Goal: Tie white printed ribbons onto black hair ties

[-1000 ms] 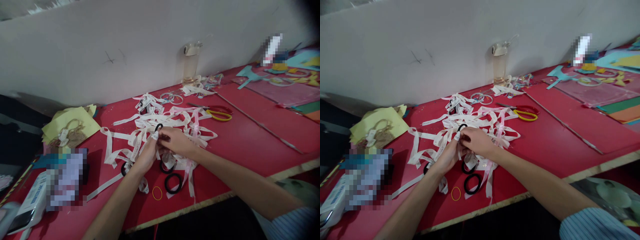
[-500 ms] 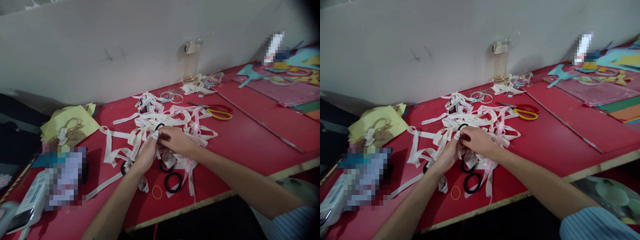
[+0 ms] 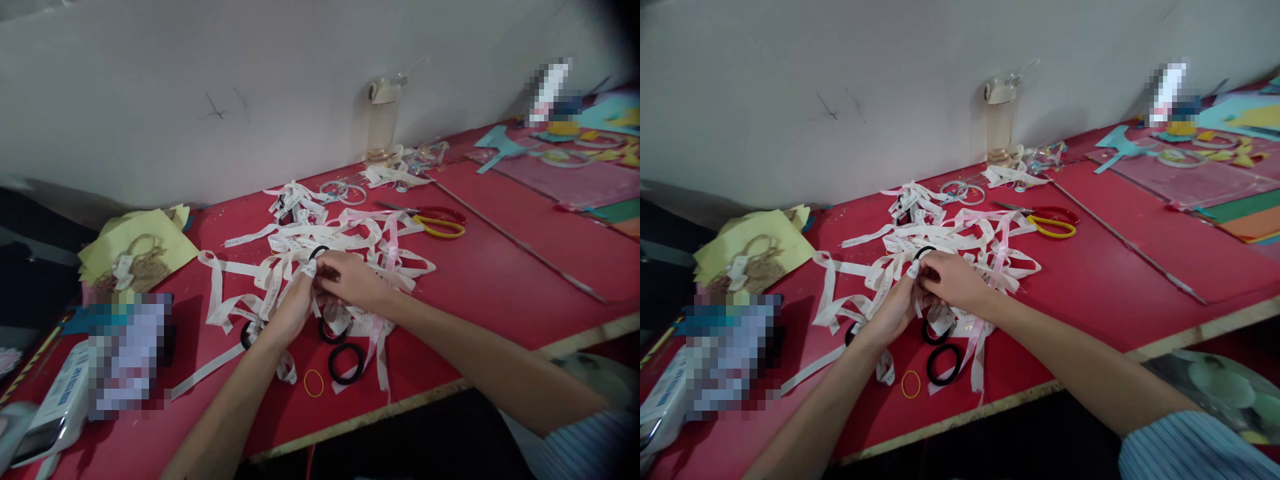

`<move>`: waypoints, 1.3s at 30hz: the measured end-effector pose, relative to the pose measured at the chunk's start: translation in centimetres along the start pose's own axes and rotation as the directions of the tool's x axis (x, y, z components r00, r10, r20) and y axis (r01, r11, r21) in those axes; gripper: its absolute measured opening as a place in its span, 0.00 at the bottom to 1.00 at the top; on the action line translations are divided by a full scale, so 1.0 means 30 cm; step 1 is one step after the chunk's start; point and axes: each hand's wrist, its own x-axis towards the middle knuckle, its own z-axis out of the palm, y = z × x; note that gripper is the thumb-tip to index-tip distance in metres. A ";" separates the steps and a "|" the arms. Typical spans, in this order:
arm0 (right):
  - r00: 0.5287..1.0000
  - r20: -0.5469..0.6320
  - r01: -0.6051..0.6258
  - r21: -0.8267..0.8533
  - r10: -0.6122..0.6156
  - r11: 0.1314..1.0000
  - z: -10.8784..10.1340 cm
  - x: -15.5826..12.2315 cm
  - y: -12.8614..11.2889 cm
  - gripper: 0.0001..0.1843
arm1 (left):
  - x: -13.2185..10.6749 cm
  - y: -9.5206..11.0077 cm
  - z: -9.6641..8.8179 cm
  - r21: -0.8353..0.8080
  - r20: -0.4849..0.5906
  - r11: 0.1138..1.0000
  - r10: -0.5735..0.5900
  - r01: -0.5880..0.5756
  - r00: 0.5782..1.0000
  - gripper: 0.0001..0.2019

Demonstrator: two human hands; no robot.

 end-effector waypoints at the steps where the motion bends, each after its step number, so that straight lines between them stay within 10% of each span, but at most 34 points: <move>1: 1.000 -0.002 0.003 -0.002 -0.003 1.000 0.000 0.000 0.000 0.08 | 0.000 -0.001 -0.001 0.003 0.000 1.000 0.000 0.000 1.000 0.18; 39: 1.000 -0.001 0.010 -0.037 -0.010 0.999 0.006 0.001 0.000 0.07 | -0.006 0.002 -0.004 0.022 -0.021 1.000 -0.010 0.010 1.000 0.19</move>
